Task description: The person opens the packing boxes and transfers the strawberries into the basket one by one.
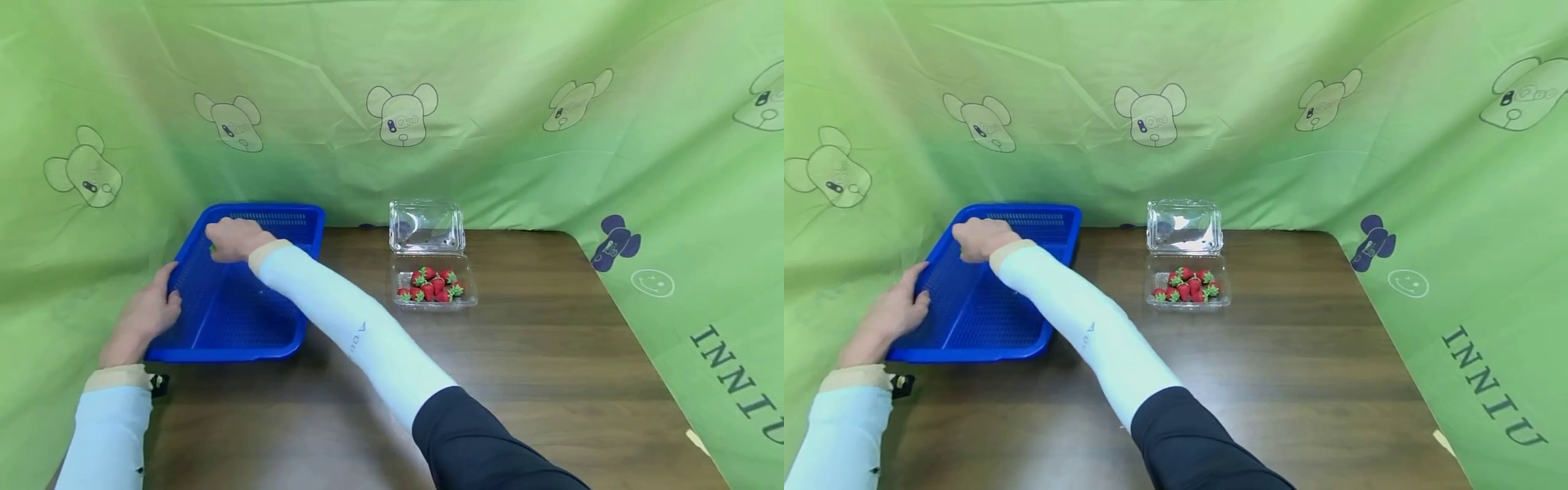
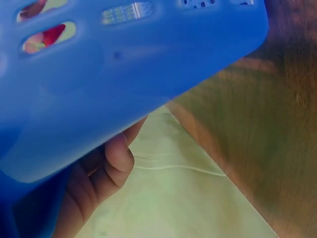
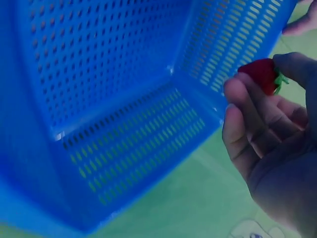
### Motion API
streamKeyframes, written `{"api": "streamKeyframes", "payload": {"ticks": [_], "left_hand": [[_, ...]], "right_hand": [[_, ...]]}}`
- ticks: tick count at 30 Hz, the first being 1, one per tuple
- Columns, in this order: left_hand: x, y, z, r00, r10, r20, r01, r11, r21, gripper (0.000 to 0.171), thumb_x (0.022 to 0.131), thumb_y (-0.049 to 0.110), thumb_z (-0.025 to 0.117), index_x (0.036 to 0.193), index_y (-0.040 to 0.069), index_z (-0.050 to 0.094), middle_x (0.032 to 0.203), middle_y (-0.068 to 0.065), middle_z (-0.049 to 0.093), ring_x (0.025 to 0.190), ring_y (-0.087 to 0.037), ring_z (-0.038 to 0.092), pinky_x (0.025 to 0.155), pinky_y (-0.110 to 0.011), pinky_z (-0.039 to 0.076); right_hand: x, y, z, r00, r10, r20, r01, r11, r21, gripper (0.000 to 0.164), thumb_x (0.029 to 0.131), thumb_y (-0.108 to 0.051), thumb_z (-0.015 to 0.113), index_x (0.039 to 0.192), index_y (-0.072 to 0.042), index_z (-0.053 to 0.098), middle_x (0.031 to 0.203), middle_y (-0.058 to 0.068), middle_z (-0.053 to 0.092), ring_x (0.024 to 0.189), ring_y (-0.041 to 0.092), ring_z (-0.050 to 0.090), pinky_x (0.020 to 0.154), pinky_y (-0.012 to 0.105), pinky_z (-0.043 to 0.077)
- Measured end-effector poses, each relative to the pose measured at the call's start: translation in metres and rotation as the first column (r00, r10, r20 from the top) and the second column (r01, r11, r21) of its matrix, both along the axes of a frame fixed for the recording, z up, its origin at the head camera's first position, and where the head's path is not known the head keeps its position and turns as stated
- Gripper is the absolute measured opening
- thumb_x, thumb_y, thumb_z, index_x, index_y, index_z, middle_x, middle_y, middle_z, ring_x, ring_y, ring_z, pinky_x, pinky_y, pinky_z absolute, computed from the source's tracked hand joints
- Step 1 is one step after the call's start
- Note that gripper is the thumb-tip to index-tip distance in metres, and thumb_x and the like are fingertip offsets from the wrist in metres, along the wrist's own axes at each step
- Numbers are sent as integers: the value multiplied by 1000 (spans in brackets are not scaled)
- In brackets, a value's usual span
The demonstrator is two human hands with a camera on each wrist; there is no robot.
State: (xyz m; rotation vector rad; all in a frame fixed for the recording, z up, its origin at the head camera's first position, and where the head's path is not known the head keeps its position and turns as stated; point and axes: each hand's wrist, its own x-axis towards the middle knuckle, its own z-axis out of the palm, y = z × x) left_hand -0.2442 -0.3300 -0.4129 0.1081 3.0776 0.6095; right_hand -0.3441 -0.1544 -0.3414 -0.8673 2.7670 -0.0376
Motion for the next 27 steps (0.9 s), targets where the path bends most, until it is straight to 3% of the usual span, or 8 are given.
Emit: {"api": "streamKeyframes", "payload": {"ticks": [8, 16, 19, 23, 27], "left_hand": [[0, 0, 2, 1000, 1, -5, -1, 1000, -28, 64, 97, 18, 38, 153, 7, 9, 121, -46, 46, 81, -47, 58, 58, -47, 45], [3, -1, 1, 1000, 14, 0, -14, 1000, -26, 63, 98, 18, 37, 153, 6, 9, 119, -45, 47, 76, -41, 56, 57, -44, 43], [2, 3, 0, 1000, 21, 3, -20, 999, -26, 63, 98, 19, 36, 154, 9, 8, 124, -44, 46, 81, -44, 57, 60, -47, 45], [1, 6, 0, 999, 17, -28, -17, 1000, -15, 62, 97, 17, 36, 154, 9, 11, 129, -43, 44, 99, -56, 54, 74, -60, 45], [5, 2, 1, 999, 23, -49, -23, 1000, -4, 61, 96, 14, 37, 153, 7, 14, 126, -45, 45, 101, -60, 52, 78, -64, 44]], "right_hand": [[-1, -13, -24, 997, -64, -32, 65, 997, 32, 21, 97, -33, 50, 118, -34, 55, 121, -15, 61, 108, 7, 60, 88, 30, 52], [2, -30, -49, 998, -11, -61, 16, 996, 84, 17, 98, -29, 51, 113, -34, 57, 120, -15, 63, 107, 7, 61, 88, 29, 52], [1, -31, -59, 996, -13, -88, 21, 996, 91, 19, 98, -29, 51, 114, -34, 59, 119, -15, 63, 107, 7, 61, 88, 30, 52], [0, -29, -70, 995, -21, -102, 31, 995, 100, 23, 99, -27, 49, 117, -35, 60, 120, -13, 64, 108, 8, 62, 88, 32, 53], [2, -30, -78, 997, -3, -76, 12, 994, 113, 23, 100, -24, 46, 115, -35, 60, 117, -12, 66, 105, 8, 62, 87, 32, 53]]}}
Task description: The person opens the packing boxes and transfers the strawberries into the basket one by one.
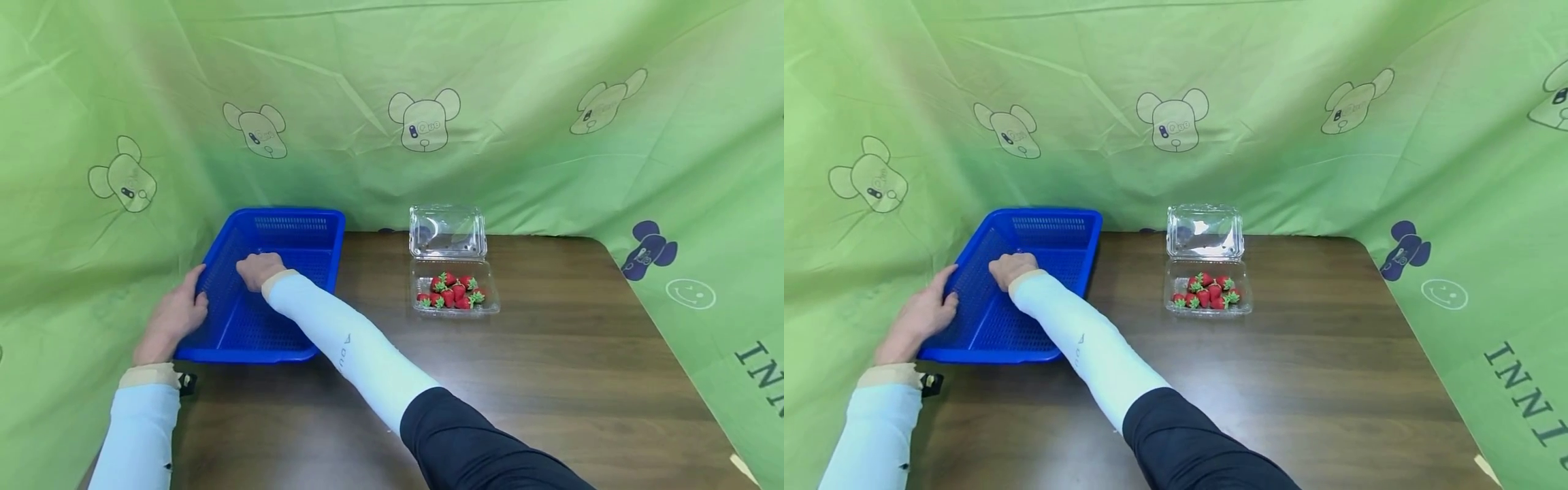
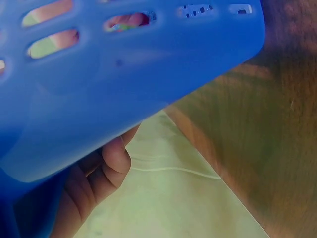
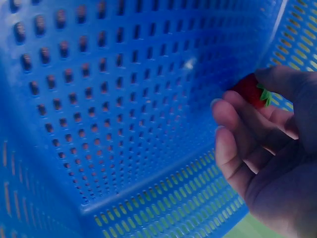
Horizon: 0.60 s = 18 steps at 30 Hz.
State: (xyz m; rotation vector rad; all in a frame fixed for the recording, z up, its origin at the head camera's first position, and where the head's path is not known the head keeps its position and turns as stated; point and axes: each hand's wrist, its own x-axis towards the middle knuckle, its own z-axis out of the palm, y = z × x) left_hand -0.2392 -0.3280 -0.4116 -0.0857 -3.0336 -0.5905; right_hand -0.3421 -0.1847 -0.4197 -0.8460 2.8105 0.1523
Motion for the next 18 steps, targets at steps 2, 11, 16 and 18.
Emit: {"api": "streamKeyframes", "payload": {"ticks": [2, 11, 16, 18], "left_hand": [[0, 1, -2, 1000, -2, -5, 2, 1000, 7, 61, 96, 13, 38, 152, 7, 15, 126, -45, 44, 102, -60, 51, 78, -65, 43], [-3, 0, -4, 1000, -9, 0, 9, 1000, 15, 61, 97, 15, 36, 153, 9, 14, 129, -44, 43, 105, -61, 50, 80, -65, 42], [-3, -1, -3, 1000, -4, -6, 4, 1000, 9, 61, 97, 14, 37, 153, 8, 15, 127, -45, 44, 103, -61, 50, 78, -64, 43], [-3, -1, -3, 1000, -5, -3, 5, 1000, 4, 61, 97, 14, 37, 153, 8, 15, 127, -45, 44, 102, -61, 51, 77, -63, 43]], "right_hand": [[0, 3, -4, 1000, 4, 9, -4, 1000, 7, 24, 100, -23, 46, 115, -34, 60, 115, -12, 66, 103, 8, 63, 86, 32, 54], [2, 5, 5, 1000, -13, 8, 13, 1000, 24, 25, 99, -25, 46, 117, -36, 59, 117, -13, 65, 106, 7, 62, 87, 33, 53], [7, 4, 32, 998, 44, -53, -44, 999, -5, 22, 99, -31, 48, 117, -34, 58, 119, -13, 64, 106, 9, 62, 86, 31, 53], [9, 7, 45, 995, 70, -74, -71, 997, -11, 19, 99, -31, 46, 114, -33, 57, 116, -12, 64, 101, 9, 63, 83, 30, 54]]}}
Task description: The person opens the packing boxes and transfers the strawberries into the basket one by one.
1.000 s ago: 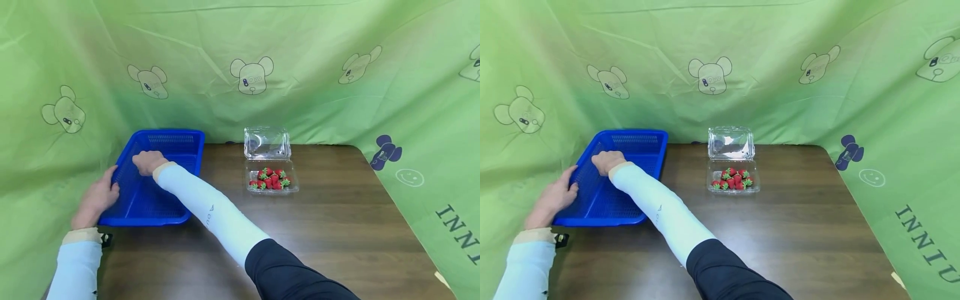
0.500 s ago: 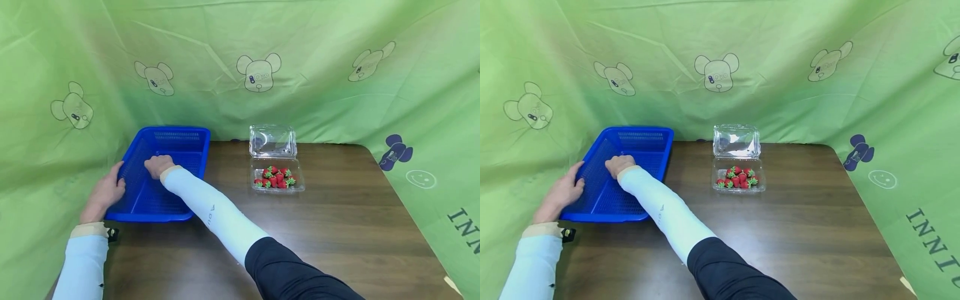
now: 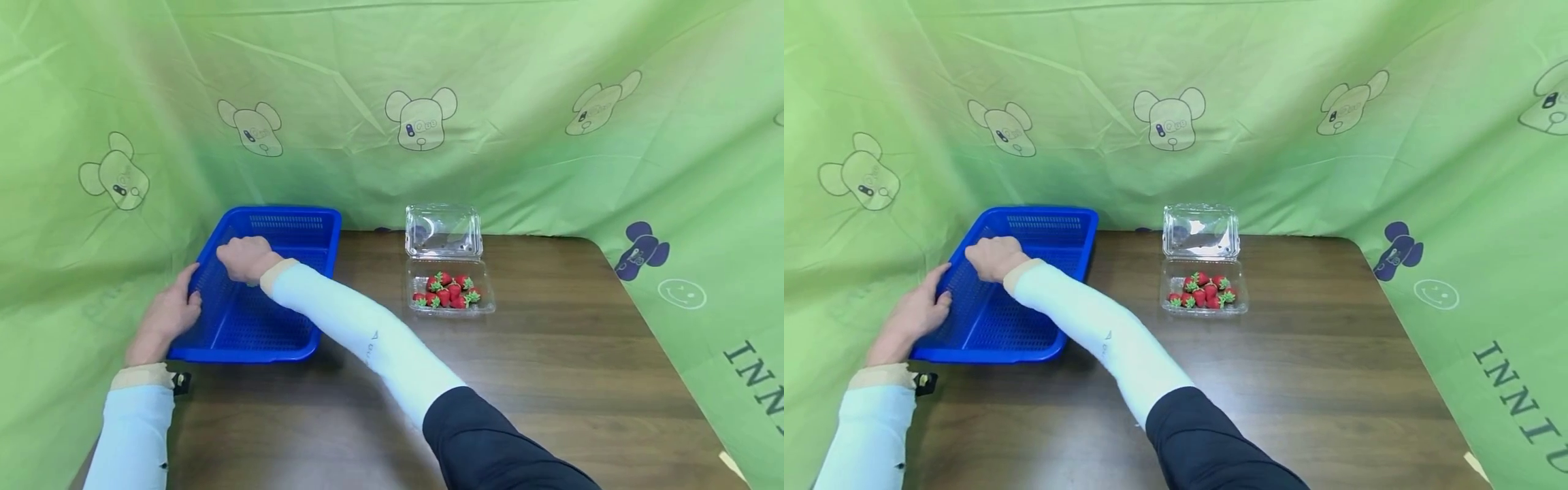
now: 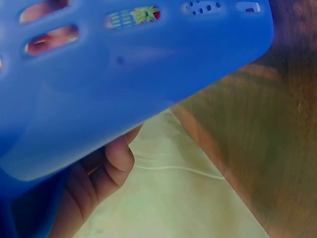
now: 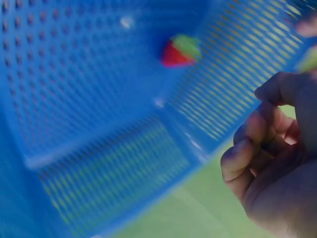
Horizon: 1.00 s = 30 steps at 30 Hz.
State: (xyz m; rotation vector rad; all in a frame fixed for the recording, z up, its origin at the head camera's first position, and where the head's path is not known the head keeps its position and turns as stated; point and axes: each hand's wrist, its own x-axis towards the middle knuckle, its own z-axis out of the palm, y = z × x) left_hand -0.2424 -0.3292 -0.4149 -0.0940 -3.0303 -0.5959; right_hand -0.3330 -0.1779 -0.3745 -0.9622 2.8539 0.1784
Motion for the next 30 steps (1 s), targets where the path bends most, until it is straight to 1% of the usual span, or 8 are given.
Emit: {"api": "streamKeyframes", "payload": {"ticks": [4, 8, 13, 17, 22, 25, 27, 30], "left_hand": [[-1, 1, 0, 1000, -6, 17, 6, 1000, -4, 61, 97, 16, 36, 153, 9, 13, 128, -44, 44, 102, -59, 51, 76, -63, 43], [-2, 2, -2, 1000, -19, 2, 19, 1000, 1, 61, 96, 15, 37, 153, 7, 14, 126, -45, 45, 101, -60, 52, 76, -63, 44], [-4, 7, -4, 1000, -30, -7, 30, 999, 13, 61, 97, 14, 39, 152, 7, 15, 124, -46, 45, 100, -60, 53, 74, -63, 44], [-6, 12, -2, 999, -25, 32, 24, 999, 28, 62, 99, 17, 37, 154, 10, 9, 130, -45, 42, 102, -58, 52, 75, -62, 44], [-6, 12, 2, 997, -20, 71, 19, 1000, 22, 62, 100, 18, 35, 155, 12, 6, 135, -44, 37, 109, -61, 47, 82, -66, 42], [-5, 10, 2, 997, -18, 80, 18, 1000, 11, 62, 100, 19, 34, 155, 12, 4, 136, -44, 36, 113, -62, 43, 87, -69, 39], [-4, 9, 2, 997, -18, 74, 18, 1000, 6, 62, 100, 18, 35, 154, 11, 5, 136, -44, 36, 114, -62, 42, 89, -69, 38], [-5, 11, 0, 998, -28, 52, 28, 1000, 2, 62, 100, 16, 36, 154, 10, 7, 134, -44, 38, 114, -62, 42, 89, -69, 38]], "right_hand": [[4, 20, 29, 997, 51, -52, -52, 999, -15, 16, 98, -31, 45, 109, -30, 57, 100, -12, 62, 84, 8, 59, 73, 28, 54], [13, 55, 51, 983, 117, -139, -125, 991, -46, 14, 97, -29, 45, 104, -26, 57, 86, -9, 57, 71, 9, 54, 61, 26, 51], [22, 108, 70, 960, 156, -231, -183, 978, -99, 9, 94, -22, 42, 92, -22, 51, 71, -8, 46, 63, 11, 50, 53, 29, 48], [25, 156, 81, 945, 142, -295, -191, 971, -142, 8, 91, -17, 43, 88, -18, 50, 67, -7, 44, 61, 13, 51, 53, 34, 51], [24, 220, 85, 932, 124, -342, -194, 964, -179, 8, 89, -16, 46, 87, -13, 53, 67, -4, 48, 59, 17, 53, 51, 38, 51], [20, 257, 81, 929, 107, -355, -187, 962, -200, 8, 88, -14, 47, 82, -11, 51, 63, -3, 47, 57, 18, 52, 49, 39, 50], [17, 280, 74, 941, 87, -328, -163, 964, -211, 11, 88, -13, 48, 77, -12, 48, 60, -4, 43, 55, 18, 50, 47, 39, 49], [14, 313, 58, 967, 50, -249, -103, 973, -206, 15, 88, -13, 49, 74, -14, 46, 59, -5, 41, 55, 16, 48, 48, 36, 48]]}}
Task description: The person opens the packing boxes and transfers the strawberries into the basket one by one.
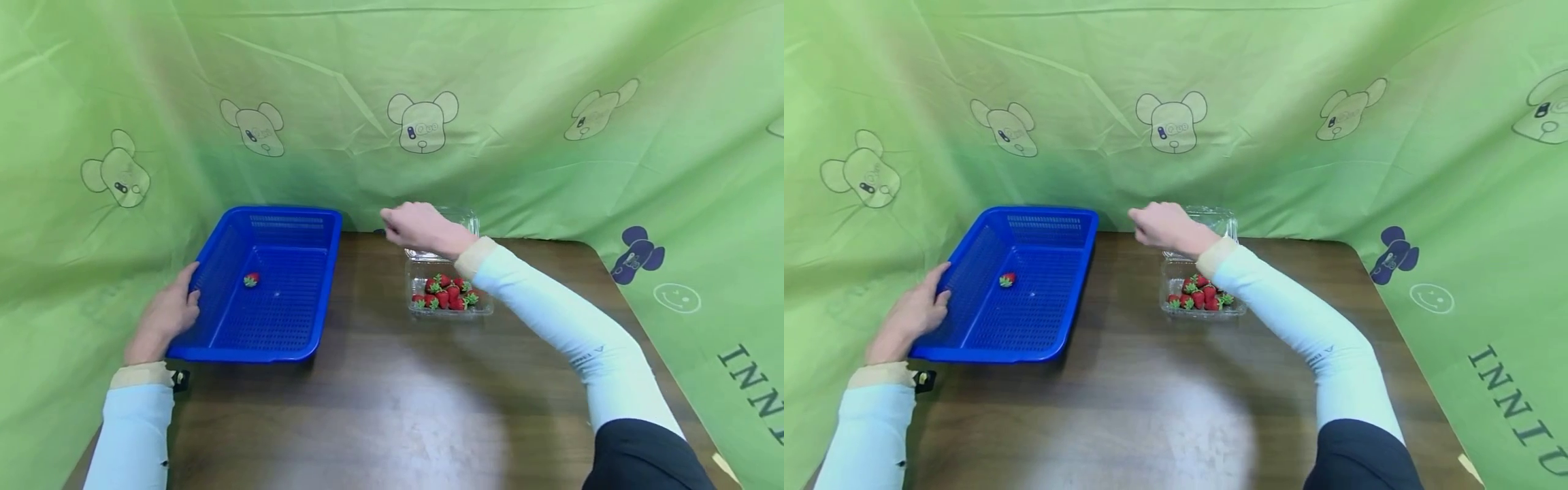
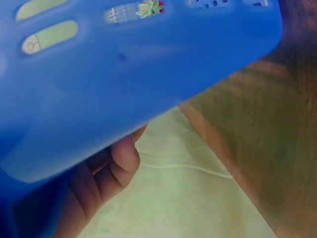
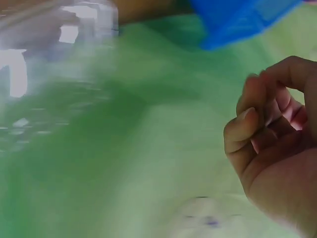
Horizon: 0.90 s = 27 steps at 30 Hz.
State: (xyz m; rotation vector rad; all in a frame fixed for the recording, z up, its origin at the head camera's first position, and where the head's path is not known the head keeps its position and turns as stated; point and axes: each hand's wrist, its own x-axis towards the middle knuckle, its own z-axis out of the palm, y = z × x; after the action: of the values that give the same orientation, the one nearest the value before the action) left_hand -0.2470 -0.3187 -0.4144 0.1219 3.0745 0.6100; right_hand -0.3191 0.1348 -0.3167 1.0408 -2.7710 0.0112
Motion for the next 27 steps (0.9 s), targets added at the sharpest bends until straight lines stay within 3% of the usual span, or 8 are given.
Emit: {"api": "streamKeyframes", "payload": {"ticks": [6, 8, 10, 13, 16, 18, 22, 27], "left_hand": [[0, -3, 0, 1000, -13, -23, 13, 1000, -17, 62, 99, 14, 38, 153, 6, 10, 132, -45, 39, 114, -62, 42, 90, -68, 37], [-1, -2, 0, 1000, -17, -19, 17, 1000, -17, 62, 99, 13, 38, 153, 5, 10, 131, -46, 39, 115, -62, 41, 92, -69, 36], [-1, -1, -1, 1000, -17, -10, 17, 1000, -18, 62, 99, 13, 38, 153, 5, 10, 133, -45, 38, 117, -62, 40, 94, -69, 35], [-1, 0, -1, 1000, -13, -6, 13, 1000, -11, 61, 99, 13, 37, 153, 5, 10, 133, -45, 37, 118, -61, 39, 96, -69, 34], [-1, 2, 0, 1000, -8, -1, 8, 1000, -5, 61, 99, 14, 36, 153, 6, 8, 134, -45, 36, 119, -61, 38, 97, -69, 33], [0, 2, 1, 1000, -4, -3, 4, 1000, 0, 61, 99, 14, 35, 153, 6, 8, 134, -45, 37, 118, -61, 39, 97, -69, 33], [1, 1, 1, 1000, 6, -4, -6, 1000, 4, 61, 99, 15, 36, 154, 7, 9, 134, -45, 36, 118, -62, 39, 95, -69, 34], [2, 1, 1, 1000, 13, 1, -13, 1000, 2, 61, 100, 16, 35, 154, 8, 9, 136, -44, 35, 119, -61, 38, 95, -69, 34]], "right_hand": [[-7, 41, -41, 987, -24, 161, 18, 999, 35, 16, 91, -15, 53, 76, -15, 49, 61, -4, 47, 55, 13, 50, 50, 29, 47], [-6, 50, -53, 971, -38, 235, 26, 998, 53, 11, 91, -15, 55, 80, -15, 53, 67, -2, 56, 59, 13, 54, 54, 28, 49], [-2, 57, -61, 941, -75, 331, 48, 995, 90, 4, 90, -16, 60, 91, -13, 62, 82, 1, 66, 69, 16, 62, 63, 31, 55], [3, 63, -71, 902, -134, 411, 66, 982, 176, 26, 88, -18, 65, 114, -12, 65, 107, 8, 71, 89, 24, 68, 80, 39, 57], [7, 65, -77, 880, -177, 441, 71, 967, 247, 36, 87, -18, 68, 122, -13, 63, 114, 10, 69, 96, 26, 68, 85, 43, 56], [9, 64, -83, 885, -186, 428, 62, 956, 287, 30, 87, -20, 68, 117, -14, 66, 105, 7, 71, 90, 23, 67, 79, 41, 57], [11, 59, -94, 914, -186, 362, 57, 939, 339, 9, 86, -23, 68, 88, -16, 65, 80, 1, 67, 74, 18, 62, 67, 39, 55], [10, 56, -106, 928, -228, 295, 122, 933, 339, 20, 82, -24, 68, 68, -16, 57, 75, 3, 65, 71, 21, 62, 64, 44, 55]]}}
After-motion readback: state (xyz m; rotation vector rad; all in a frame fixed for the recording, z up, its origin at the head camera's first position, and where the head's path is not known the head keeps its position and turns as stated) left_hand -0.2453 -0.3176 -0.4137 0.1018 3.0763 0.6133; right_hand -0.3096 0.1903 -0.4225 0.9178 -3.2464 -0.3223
